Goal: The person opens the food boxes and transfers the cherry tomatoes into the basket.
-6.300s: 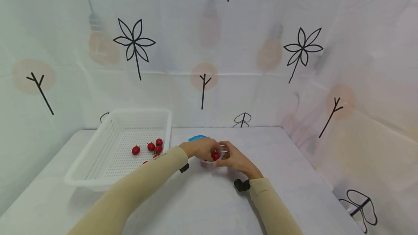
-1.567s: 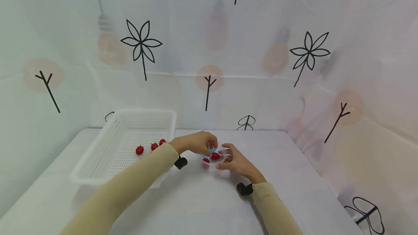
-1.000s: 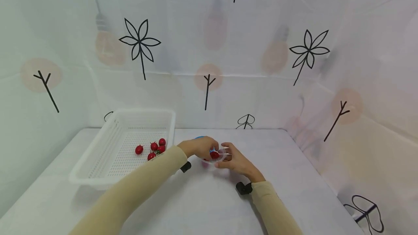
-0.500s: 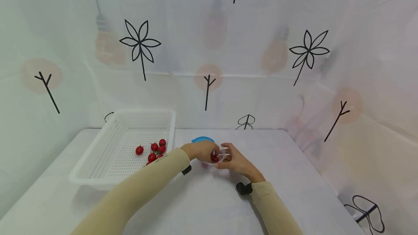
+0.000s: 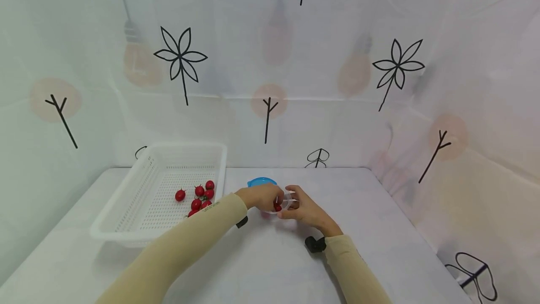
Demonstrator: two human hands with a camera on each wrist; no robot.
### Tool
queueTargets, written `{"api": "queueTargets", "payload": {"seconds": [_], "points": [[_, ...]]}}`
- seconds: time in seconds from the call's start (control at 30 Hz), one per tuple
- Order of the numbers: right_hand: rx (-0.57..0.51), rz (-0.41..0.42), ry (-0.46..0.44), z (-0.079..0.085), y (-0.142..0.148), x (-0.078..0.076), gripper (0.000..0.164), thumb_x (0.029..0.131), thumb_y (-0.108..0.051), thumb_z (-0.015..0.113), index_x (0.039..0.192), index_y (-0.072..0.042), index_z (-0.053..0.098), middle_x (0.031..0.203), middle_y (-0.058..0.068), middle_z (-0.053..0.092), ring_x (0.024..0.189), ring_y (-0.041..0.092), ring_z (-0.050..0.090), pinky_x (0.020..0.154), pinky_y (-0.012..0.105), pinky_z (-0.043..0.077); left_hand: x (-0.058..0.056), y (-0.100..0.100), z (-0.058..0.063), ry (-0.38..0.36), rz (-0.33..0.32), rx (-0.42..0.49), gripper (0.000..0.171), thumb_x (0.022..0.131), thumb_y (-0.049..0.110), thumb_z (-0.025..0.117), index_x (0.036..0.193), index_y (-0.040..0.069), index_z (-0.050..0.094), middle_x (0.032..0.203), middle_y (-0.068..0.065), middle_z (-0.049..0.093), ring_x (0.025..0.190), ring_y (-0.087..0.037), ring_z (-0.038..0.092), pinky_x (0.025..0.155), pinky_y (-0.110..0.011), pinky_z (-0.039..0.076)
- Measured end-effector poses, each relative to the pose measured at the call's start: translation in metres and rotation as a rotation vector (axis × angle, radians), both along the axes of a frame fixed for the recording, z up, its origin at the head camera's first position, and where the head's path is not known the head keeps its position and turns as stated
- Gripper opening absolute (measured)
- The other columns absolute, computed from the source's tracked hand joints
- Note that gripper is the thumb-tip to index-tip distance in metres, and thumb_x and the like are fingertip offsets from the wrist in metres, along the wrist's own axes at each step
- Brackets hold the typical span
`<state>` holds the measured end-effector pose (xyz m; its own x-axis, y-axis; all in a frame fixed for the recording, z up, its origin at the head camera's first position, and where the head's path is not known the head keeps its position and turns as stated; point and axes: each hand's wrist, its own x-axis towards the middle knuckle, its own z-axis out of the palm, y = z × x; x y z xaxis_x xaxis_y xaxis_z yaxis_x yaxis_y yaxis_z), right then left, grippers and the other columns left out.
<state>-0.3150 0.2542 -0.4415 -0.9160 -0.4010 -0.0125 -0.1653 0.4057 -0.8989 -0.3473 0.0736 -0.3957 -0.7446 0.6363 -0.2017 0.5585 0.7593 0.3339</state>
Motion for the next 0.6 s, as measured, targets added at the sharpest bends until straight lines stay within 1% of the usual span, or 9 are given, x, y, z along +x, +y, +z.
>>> {"api": "queueTargets", "payload": {"seconds": [0.17, 0.37, 0.47, 0.6], "points": [[0.008, 0.003, 0.004, -0.0003, 0.0006, -0.0014, 0.088, 0.081, -0.025, 0.077, 0.147, -0.009, 0.021, 0.142, 0.020, 0.040, 0.117, 0.033, 0.053, 0.094, 0.047, 0.045, -0.0012, -0.0001, -0.0029, 0.000, 0.003, 0.016, 0.013, 0.088, 0.013, 0.069, 0.100, 0.013, 0.067, 0.082, 0.004, 0.060, 0.075, -0.012, 0.055, 0.068, -0.023, 0.048], [-0.003, 0.001, 0.000, 0.0006, -0.0002, -0.0010, 0.088, 0.081, -0.024, 0.077, 0.147, -0.009, 0.021, 0.142, 0.021, 0.040, 0.119, 0.035, 0.052, 0.094, 0.048, 0.045, -0.0005, -0.0002, -0.0017, -0.003, -0.001, 0.013, 0.015, 0.088, 0.012, 0.069, 0.103, 0.016, 0.068, 0.085, 0.006, 0.060, 0.078, -0.011, 0.054, 0.069, -0.024, 0.048], [0.004, -0.007, -0.001, 0.0008, -0.0009, -0.0004, 0.088, 0.080, -0.024, 0.078, 0.146, -0.009, 0.022, 0.141, 0.020, 0.041, 0.118, 0.034, 0.053, 0.094, 0.047, 0.046, 0.0001, -0.0001, -0.0014, -0.006, -0.004, 0.009, 0.015, 0.088, 0.011, 0.069, 0.101, 0.017, 0.069, 0.086, 0.006, 0.060, 0.079, -0.011, 0.054, 0.069, -0.023, 0.048], [0.012, -0.014, -0.008, 0.0006, -0.0007, -0.0009, 0.088, 0.080, -0.022, 0.078, 0.146, -0.006, 0.022, 0.140, 0.021, 0.042, 0.117, 0.034, 0.053, 0.094, 0.047, 0.045, 0.0000, -0.0006, -0.0001, -0.012, -0.012, 0.018, 0.016, 0.086, 0.010, 0.070, 0.101, 0.015, 0.069, 0.086, 0.005, 0.061, 0.079, -0.011, 0.054, 0.068, -0.023, 0.049]]}}
